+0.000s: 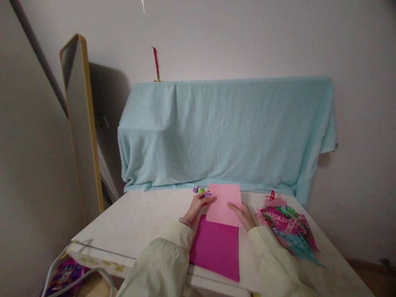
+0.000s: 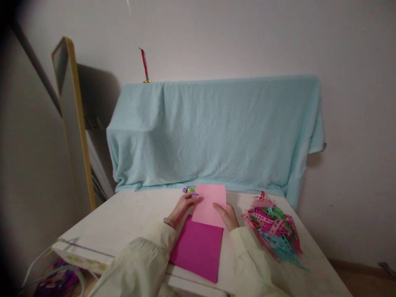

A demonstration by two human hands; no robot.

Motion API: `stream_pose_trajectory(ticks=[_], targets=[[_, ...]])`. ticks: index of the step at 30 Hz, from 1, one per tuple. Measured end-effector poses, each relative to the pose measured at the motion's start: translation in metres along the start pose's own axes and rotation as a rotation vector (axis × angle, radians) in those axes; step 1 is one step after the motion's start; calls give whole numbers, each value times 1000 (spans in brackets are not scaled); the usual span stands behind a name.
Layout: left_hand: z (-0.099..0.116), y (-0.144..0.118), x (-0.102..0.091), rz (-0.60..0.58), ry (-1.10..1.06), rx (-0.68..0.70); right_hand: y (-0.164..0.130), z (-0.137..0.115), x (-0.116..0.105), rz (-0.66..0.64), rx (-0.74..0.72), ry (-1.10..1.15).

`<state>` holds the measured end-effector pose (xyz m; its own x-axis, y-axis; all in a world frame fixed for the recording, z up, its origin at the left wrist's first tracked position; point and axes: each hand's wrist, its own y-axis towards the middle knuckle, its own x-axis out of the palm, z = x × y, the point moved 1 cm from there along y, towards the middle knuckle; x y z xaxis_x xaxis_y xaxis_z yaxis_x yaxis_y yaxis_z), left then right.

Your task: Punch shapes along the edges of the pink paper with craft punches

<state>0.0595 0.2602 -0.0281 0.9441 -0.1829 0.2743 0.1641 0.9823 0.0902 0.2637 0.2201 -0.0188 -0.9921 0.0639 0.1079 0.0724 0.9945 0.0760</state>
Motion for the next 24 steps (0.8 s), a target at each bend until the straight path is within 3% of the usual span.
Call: stream_pose_trajectory(ticks=[11,18,24], targets=[[0,-2,0,0,-37,-84,11,25,-9,-46,-38,-40],[1,-1,2,-5,-28,-96,20,36,-14,-2,-42,-74],[2,2,-5,61,-35,-46,20,33,-17,89,-96,-113]])
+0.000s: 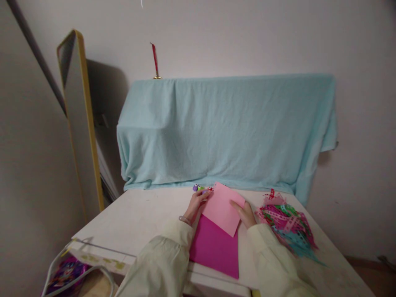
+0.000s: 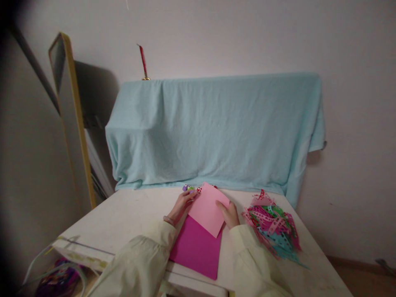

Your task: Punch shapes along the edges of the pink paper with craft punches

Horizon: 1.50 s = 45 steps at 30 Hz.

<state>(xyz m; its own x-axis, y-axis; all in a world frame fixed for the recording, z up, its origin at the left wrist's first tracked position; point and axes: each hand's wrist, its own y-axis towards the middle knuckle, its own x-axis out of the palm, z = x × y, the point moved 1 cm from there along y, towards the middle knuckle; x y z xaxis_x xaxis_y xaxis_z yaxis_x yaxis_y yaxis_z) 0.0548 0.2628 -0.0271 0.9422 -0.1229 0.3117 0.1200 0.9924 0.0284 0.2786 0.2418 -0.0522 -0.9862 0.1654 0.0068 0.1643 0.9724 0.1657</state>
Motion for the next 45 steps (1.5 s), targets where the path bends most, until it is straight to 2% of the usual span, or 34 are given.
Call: stream_pose_trajectory(ticks=[6,15,28,45], targets=[[0,2,-5,51,-85,24,-1,-5,0,5,-20,27],[7,-5,0,-8,-114,13,-4,-11,1,20,-45,34],[4,-5,2,-56,-24,-1,-4,-6,2,-50,60,97],[7,-7,5,-18,-27,-26,-5,-9,1,-31,26,66]])
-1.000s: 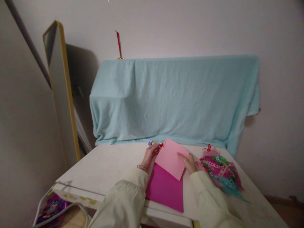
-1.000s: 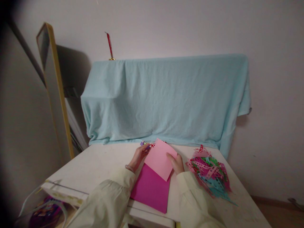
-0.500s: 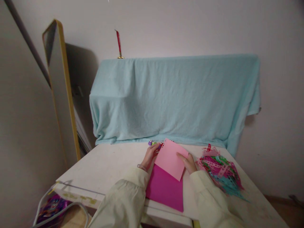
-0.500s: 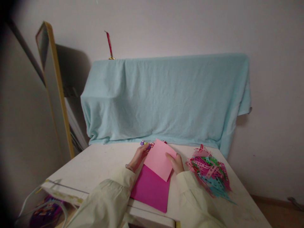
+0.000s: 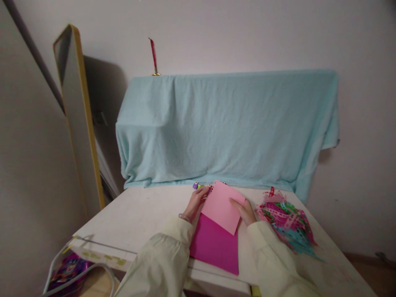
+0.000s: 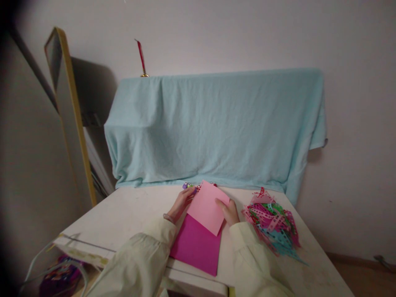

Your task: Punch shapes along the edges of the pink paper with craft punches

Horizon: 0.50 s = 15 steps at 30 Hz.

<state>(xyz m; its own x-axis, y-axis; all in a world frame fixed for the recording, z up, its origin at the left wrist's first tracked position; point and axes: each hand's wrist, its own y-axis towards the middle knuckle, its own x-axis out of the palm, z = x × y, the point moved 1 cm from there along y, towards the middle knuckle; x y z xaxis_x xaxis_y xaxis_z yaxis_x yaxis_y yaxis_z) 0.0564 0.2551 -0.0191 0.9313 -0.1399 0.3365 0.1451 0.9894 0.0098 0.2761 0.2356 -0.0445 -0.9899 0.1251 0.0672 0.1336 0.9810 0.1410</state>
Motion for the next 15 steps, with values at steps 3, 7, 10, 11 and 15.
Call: stream_pose_trajectory(ticks=[3,7,10,11,15], targets=[[0,0,0,2,4,-8,0,1,0,15,-13,-2],[-1,2,0,-10,26,-17,1,2,1,-26,-10,30],[-1,2,0,-1,58,-19,1,2,2,-33,-14,42],[0,2,0,0,69,-16,0,1,2,-26,-25,42],[2,-1,1,-8,68,-9,-1,-3,1,16,-57,9]])
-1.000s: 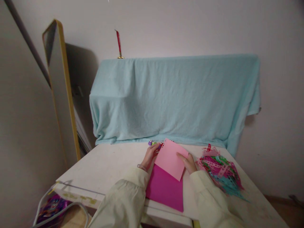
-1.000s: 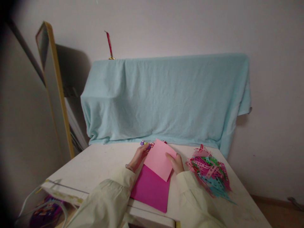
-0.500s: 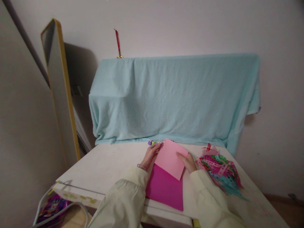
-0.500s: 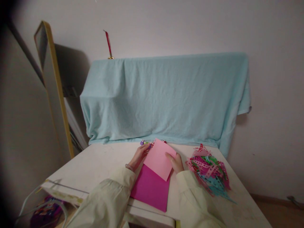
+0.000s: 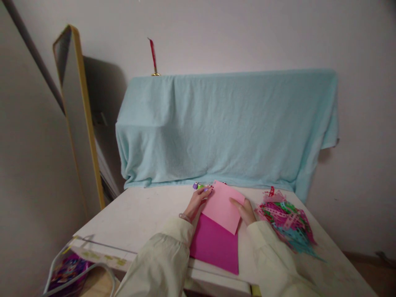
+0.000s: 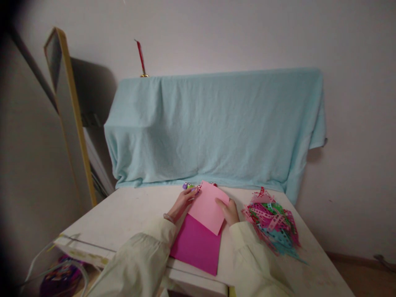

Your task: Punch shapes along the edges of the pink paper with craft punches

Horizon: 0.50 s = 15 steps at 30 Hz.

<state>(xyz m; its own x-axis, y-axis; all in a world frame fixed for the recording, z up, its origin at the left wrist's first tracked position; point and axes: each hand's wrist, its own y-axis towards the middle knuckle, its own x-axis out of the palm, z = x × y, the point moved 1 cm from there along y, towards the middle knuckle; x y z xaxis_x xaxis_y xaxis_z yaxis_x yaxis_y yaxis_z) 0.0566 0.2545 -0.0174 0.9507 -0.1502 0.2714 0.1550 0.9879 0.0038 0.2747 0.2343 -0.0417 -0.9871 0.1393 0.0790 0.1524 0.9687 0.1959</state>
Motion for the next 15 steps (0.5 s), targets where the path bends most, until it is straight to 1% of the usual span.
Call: stream_pose_trajectory(ticks=[3,6,10,15], targets=[[1,-2,2,-10,-27,-14,0,0,-2,3,39,-39],[2,-4,5,-56,-29,-24,0,1,-3,12,77,-62],[2,-7,11,-134,-24,-11,0,2,-4,38,69,-69],[1,-8,12,-137,-24,16,0,2,-5,74,56,-66]])
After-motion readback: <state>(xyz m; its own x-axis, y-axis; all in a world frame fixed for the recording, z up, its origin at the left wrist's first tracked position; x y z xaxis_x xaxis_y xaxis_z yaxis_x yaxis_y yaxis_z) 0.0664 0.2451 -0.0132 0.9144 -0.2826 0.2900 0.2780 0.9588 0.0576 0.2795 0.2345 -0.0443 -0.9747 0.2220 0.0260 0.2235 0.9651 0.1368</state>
